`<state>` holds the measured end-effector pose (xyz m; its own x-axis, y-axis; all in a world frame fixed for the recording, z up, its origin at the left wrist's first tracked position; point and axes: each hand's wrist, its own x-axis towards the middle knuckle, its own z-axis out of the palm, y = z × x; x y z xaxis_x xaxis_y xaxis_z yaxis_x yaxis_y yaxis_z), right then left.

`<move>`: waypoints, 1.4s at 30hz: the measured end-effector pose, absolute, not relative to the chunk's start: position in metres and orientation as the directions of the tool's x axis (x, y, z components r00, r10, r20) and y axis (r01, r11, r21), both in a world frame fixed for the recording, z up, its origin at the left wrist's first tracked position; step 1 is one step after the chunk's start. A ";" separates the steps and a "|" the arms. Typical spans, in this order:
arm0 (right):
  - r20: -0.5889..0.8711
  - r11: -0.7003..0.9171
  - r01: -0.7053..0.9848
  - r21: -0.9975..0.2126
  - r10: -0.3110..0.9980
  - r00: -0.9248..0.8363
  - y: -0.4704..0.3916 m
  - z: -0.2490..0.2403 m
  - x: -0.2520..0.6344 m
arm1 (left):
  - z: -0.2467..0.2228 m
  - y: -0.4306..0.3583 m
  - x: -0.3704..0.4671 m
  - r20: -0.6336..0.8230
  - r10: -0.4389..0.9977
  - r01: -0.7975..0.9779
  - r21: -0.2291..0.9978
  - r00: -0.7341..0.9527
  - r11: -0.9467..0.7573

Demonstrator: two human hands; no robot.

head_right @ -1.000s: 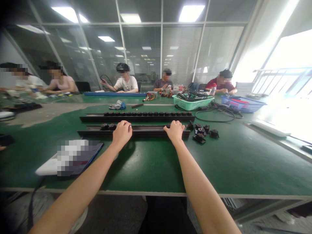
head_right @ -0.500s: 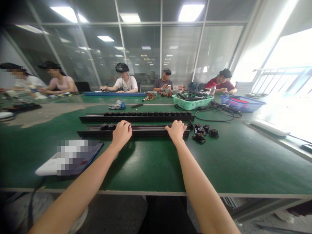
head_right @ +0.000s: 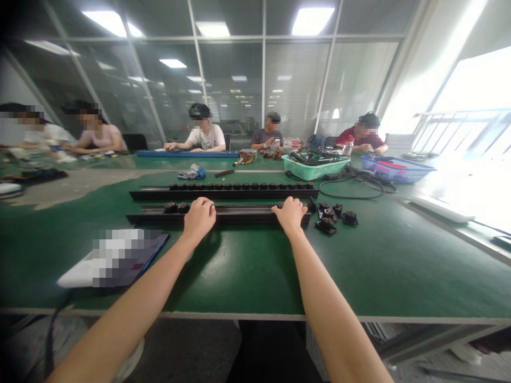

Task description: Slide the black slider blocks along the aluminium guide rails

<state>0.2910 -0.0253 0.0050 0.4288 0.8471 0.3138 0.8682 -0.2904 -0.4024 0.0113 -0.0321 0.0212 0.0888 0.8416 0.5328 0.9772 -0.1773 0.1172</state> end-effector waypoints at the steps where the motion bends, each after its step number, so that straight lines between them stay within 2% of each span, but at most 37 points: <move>1: 0.306 -0.293 0.864 -0.409 0.848 0.433 -0.025 0.005 0.291 | 0.021 -0.032 0.011 0.533 0.841 0.977 0.118 0.089 -0.178; 42: 0.256 -0.367 0.832 -0.415 0.831 0.494 -0.024 0.006 0.306 | 0.021 -0.032 0.011 0.527 0.847 0.972 0.149 0.076 -0.180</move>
